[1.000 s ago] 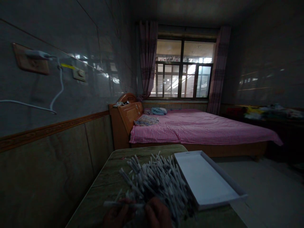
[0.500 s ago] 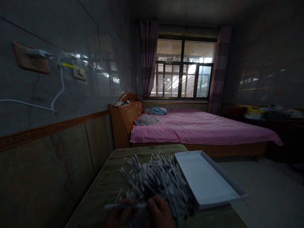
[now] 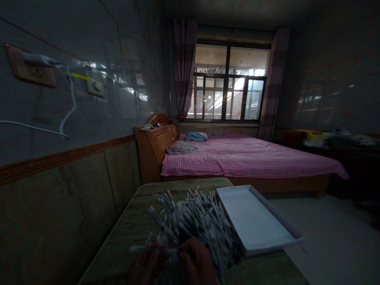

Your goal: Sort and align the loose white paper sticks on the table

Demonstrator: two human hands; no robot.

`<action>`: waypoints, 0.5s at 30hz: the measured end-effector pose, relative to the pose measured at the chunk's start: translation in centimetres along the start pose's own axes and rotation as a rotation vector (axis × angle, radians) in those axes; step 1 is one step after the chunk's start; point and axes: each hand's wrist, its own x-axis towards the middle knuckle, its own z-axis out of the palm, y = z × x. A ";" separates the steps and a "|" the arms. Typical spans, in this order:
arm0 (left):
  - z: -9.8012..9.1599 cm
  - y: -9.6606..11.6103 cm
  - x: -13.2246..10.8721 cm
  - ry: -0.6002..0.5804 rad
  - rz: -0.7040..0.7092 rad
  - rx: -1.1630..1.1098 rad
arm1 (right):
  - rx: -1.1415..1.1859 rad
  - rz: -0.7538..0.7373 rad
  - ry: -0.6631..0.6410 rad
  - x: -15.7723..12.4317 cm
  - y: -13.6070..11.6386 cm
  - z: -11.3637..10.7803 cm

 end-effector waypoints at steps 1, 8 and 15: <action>-0.1 -0.1 0.2 -0.001 0.005 -0.008 | 0.010 0.004 -0.016 0.1 0.0 -0.1; -0.6 -0.4 1.2 -0.047 -0.015 -0.003 | 0.085 0.219 0.024 0.5 0.5 0.5; -0.8 -0.5 1.0 -0.061 -0.004 -0.025 | 0.147 0.123 0.042 0.2 0.1 0.5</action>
